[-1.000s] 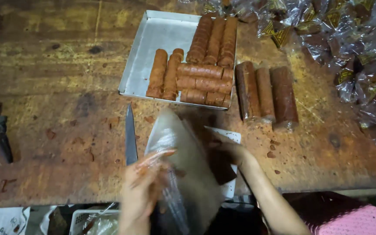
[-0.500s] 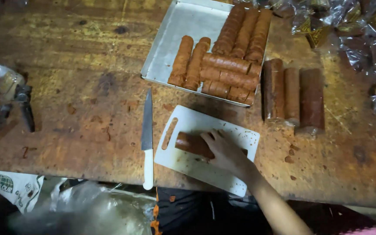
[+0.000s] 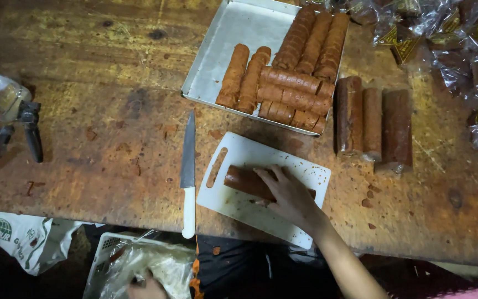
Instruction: Slicing long cylindrical food rolls into smaller pieces using a knife on a cutting board
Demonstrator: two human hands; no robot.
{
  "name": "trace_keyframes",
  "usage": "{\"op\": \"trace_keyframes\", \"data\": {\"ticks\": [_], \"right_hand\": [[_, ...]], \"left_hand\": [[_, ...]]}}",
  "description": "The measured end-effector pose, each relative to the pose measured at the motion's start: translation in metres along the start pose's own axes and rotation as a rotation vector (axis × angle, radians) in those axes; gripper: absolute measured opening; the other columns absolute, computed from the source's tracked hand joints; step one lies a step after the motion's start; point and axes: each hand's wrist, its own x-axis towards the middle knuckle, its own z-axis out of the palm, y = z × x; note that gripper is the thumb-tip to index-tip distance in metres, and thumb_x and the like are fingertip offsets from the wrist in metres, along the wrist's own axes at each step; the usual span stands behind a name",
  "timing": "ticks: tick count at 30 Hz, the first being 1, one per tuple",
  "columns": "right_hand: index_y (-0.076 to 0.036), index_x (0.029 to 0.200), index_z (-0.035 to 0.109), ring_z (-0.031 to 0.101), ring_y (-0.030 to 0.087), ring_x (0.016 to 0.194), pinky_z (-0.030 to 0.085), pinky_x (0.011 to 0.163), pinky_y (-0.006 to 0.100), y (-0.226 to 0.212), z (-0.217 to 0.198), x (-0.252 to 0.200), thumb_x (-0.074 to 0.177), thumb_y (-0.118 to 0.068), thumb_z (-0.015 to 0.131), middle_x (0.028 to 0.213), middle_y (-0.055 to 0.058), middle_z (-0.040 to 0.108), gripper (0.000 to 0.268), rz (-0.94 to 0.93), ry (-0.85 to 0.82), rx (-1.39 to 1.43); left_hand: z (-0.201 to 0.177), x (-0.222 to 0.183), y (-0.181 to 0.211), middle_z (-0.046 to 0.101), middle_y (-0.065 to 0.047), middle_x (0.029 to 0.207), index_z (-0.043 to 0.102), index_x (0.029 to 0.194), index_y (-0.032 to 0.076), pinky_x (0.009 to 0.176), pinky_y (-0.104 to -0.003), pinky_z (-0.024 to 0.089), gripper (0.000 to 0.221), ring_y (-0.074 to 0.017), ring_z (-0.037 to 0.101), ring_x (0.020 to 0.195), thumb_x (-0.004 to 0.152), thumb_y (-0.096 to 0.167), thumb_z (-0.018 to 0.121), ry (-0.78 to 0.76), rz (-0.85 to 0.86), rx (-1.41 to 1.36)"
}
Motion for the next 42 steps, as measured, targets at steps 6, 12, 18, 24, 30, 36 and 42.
{"op": "trace_keyframes", "data": {"ticks": [6,12,18,24,30,36,42], "right_hand": [[-0.014,0.139,0.050,0.060,0.040,0.112,0.051,0.084,0.053,-0.009,0.019,0.025,0.083,-0.029,0.078,0.135,0.014,0.053,0.064,-0.117,0.130,0.155],[-0.015,0.127,0.058,0.065,0.036,0.100,0.056,0.071,0.054,-0.003,0.026,0.028,0.082,-0.027,0.078,0.124,0.010,0.054,0.050,-0.061,0.136,0.133],[-0.006,0.121,0.055,0.057,0.038,0.115,0.049,0.092,0.050,0.002,0.032,0.031,0.071,-0.022,0.084,0.129,0.017,0.057,0.060,-0.082,0.163,0.192],[-0.006,0.118,0.053,0.058,0.038,0.105,0.048,0.081,0.047,-0.005,0.025,0.037,0.053,-0.006,0.082,0.120,0.015,0.056,0.071,-0.080,0.161,0.230],[-0.006,0.113,0.058,0.062,0.044,0.095,0.052,0.073,0.056,-0.007,0.023,0.039,0.064,0.001,0.064,0.111,0.017,0.061,0.051,-0.034,0.200,0.274],[-0.009,0.115,0.062,0.067,0.042,0.100,0.055,0.078,0.051,-0.006,0.032,0.037,0.060,0.002,0.065,0.120,0.015,0.065,0.056,0.009,0.229,0.285],[-0.015,0.111,0.058,0.066,0.036,0.098,0.054,0.073,0.051,-0.005,0.036,0.037,0.067,-0.021,0.084,0.110,0.008,0.065,0.052,0.008,0.270,0.218]], "left_hand": [[-0.042,-0.016,0.297,0.064,-0.020,0.130,0.054,0.142,0.003,0.101,-0.049,0.045,0.049,-0.0386,0.056,0.120,0.098,0.025,0.058,-0.646,0.600,-0.003],[0.029,-0.008,0.273,0.053,-0.023,0.117,0.048,0.118,0.006,0.078,-0.062,0.054,0.028,-0.0481,0.058,0.104,0.099,0.027,0.051,-0.587,0.748,0.388],[-0.040,-0.014,0.305,0.050,-0.026,0.115,0.041,0.119,0.006,0.069,-0.074,0.047,0.017,-0.0616,0.064,0.078,0.103,0.014,0.040,-0.887,0.517,0.245],[-0.051,-0.061,0.350,0.069,-0.031,0.086,0.036,0.128,0.019,0.074,-0.061,0.048,0.033,-0.0598,0.064,0.084,0.099,0.028,0.049,-1.146,0.439,0.384],[0.000,-0.088,0.345,0.073,-0.024,0.076,0.044,0.110,0.016,0.068,-0.063,0.052,0.038,-0.0514,0.071,0.079,0.098,0.050,0.056,-0.895,0.655,0.355],[0.022,-0.094,0.331,0.074,-0.012,0.072,0.038,0.107,0.014,0.055,-0.049,0.059,0.035,-0.0349,0.075,0.067,0.106,0.048,0.050,-0.843,0.803,0.494],[-0.001,-0.084,0.353,0.076,-0.022,0.092,0.038,0.112,0.016,0.081,-0.061,0.054,0.022,-0.0484,0.073,0.092,0.107,0.038,0.040,-1.127,0.496,0.512]]}}
